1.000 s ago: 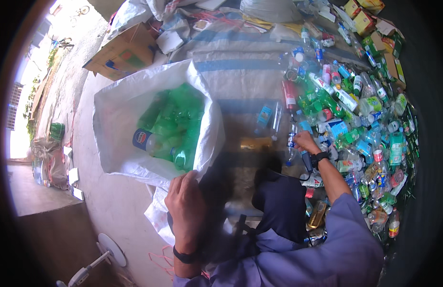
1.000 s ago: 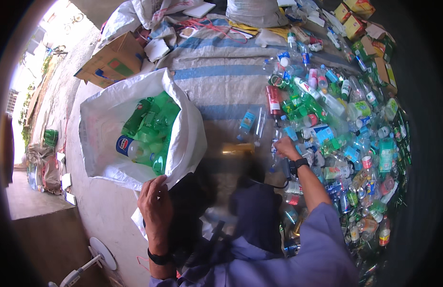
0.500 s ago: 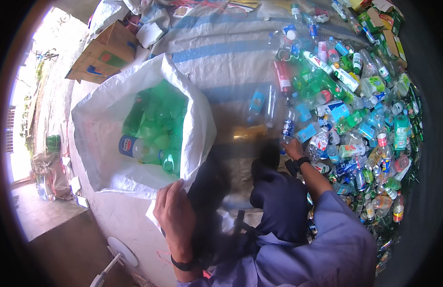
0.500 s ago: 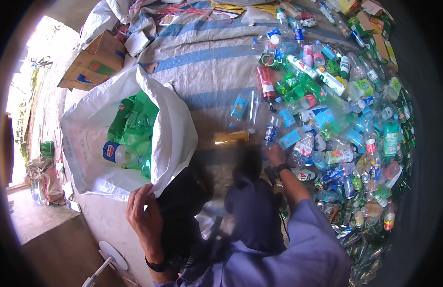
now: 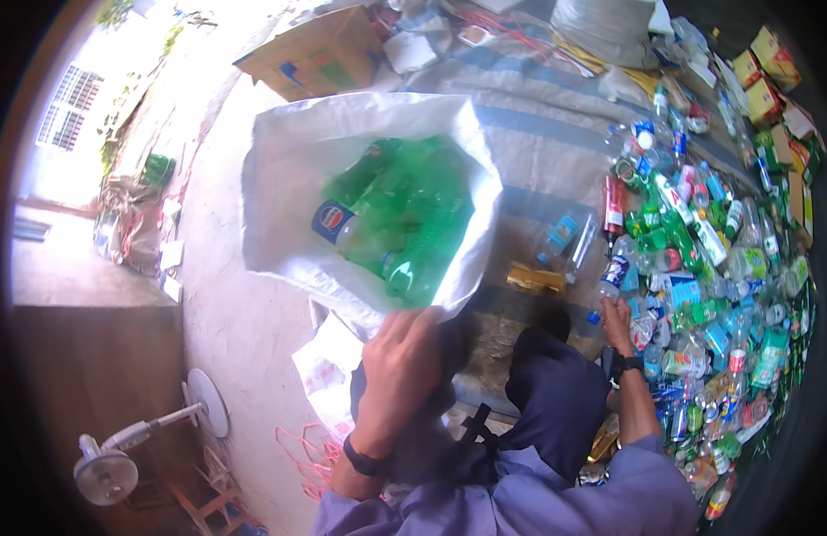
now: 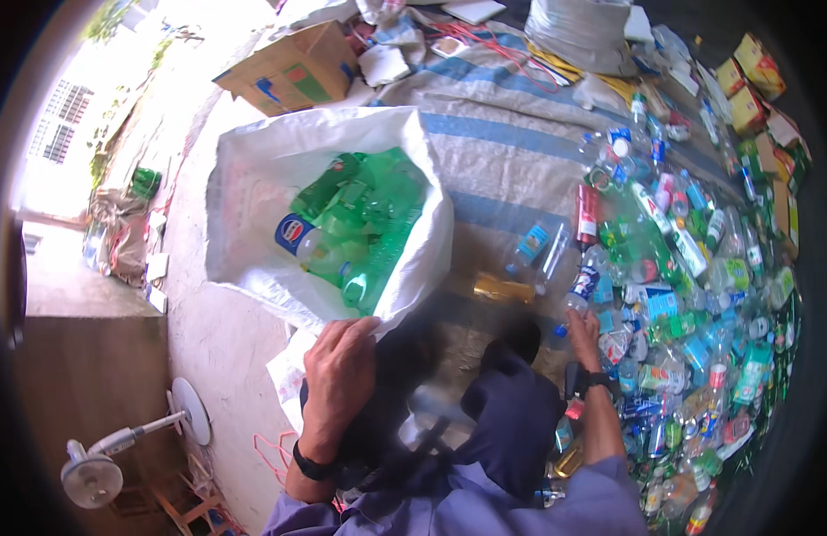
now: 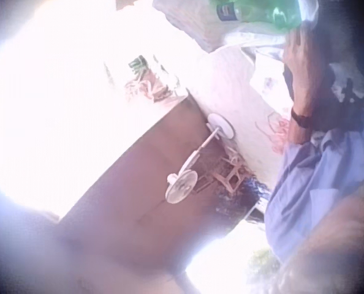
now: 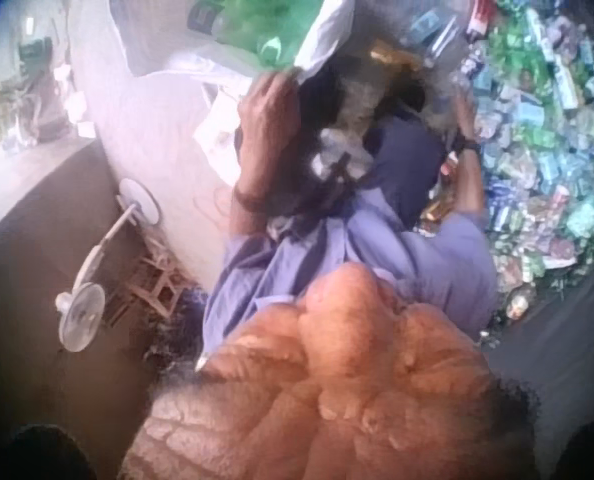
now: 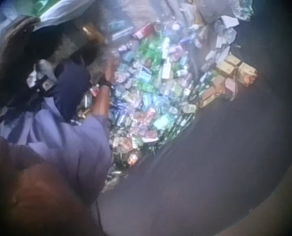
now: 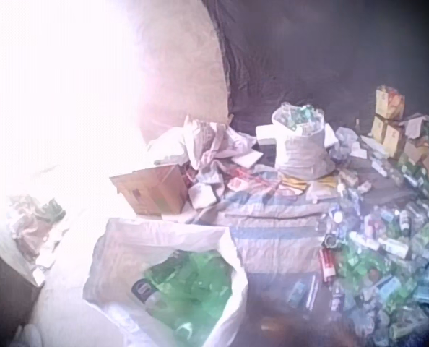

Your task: The person sits on the floor and sorts plastic bottles from a large pile into a white sack. They pick up bottles one by one, place them into the sack, and occasionally adjust the sack opening to fit more items.

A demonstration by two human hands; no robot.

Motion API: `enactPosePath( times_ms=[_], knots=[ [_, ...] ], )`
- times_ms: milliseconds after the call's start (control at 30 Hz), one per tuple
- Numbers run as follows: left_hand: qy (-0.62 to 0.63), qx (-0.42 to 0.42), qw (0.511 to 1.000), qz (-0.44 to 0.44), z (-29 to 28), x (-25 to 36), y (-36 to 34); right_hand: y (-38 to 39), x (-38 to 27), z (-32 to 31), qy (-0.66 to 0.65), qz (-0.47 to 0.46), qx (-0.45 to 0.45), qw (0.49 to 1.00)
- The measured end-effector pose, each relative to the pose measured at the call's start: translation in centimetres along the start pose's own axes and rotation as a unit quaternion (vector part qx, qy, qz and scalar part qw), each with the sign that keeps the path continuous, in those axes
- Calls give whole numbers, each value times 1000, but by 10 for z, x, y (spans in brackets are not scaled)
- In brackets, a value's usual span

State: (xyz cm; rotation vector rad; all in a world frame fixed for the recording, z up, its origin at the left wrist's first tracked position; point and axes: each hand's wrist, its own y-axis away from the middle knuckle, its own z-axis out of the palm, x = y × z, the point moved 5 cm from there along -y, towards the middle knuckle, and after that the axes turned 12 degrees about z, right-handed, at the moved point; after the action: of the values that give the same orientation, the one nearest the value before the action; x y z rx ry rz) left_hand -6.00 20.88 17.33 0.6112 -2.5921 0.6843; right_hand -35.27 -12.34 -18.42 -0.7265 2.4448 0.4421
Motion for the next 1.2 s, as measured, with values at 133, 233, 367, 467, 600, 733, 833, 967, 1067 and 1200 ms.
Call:
enactPosePath(
  times_ms=[133,233,367,467,600,733,833,967,1067,1200],
  knots=[
    [-7,8,1000,22,-1,-1,4,-30,-112,-80,-281,117,-87,949],
    [-4,29,999,36,-2,-1,8,-36,-237,-136,-313,6,-150,938],
    [-1,33,999,33,-2,-1,12,-23,-377,-157,-237,-142,-174,945],
    [0,27,999,30,-1,-2,13,-19,-444,-135,-146,-166,-257,941],
    [0,43,998,37,-1,-2,13,-19,-487,-92,-88,-145,-197,966],
    [-1,31,999,26,-2,-5,17,-5,-482,-91,-65,-222,-134,963],
    [13,43,999,25,-4,-6,17,-1,-469,-98,-78,-201,-197,956],
    [19,50,998,28,-3,-8,17,1,-466,-106,-63,-219,-192,955],
    [27,56,998,33,-3,-9,19,4,-468,-105,-5,-251,-142,957],
    [36,46,998,19,-3,-11,21,2,-461,-100,58,-206,-74,974]
  ],
)
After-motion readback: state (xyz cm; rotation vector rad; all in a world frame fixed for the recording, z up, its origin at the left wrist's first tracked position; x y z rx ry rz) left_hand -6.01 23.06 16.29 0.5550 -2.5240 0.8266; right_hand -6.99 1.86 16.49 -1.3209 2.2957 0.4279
